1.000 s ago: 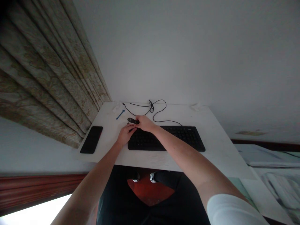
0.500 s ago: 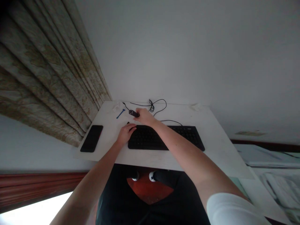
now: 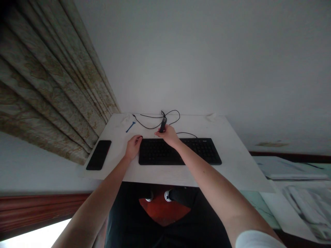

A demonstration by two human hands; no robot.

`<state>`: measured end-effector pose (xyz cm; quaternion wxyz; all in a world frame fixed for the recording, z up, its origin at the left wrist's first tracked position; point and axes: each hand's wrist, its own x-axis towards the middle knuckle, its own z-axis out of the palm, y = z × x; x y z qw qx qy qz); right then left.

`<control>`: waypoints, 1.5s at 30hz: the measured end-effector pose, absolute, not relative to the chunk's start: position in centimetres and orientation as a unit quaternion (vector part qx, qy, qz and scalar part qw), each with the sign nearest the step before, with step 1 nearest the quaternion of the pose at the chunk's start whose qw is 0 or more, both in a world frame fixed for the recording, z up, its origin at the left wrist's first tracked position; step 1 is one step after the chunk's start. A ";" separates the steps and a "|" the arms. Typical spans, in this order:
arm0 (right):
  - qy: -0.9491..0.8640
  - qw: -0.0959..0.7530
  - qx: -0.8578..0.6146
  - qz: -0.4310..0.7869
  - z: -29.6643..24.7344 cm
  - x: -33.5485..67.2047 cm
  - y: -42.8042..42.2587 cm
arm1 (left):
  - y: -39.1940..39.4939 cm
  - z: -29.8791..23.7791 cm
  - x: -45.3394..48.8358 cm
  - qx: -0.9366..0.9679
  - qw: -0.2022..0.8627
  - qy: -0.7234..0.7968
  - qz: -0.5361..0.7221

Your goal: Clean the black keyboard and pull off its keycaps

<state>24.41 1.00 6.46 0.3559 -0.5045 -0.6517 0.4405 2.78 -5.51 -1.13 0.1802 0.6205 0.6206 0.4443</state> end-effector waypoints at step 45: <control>-0.814 0.230 -0.416 0.335 4.8 23.4 0.4 | -4.6 -1.6 4.6 0.663 0.216 0.572 0.431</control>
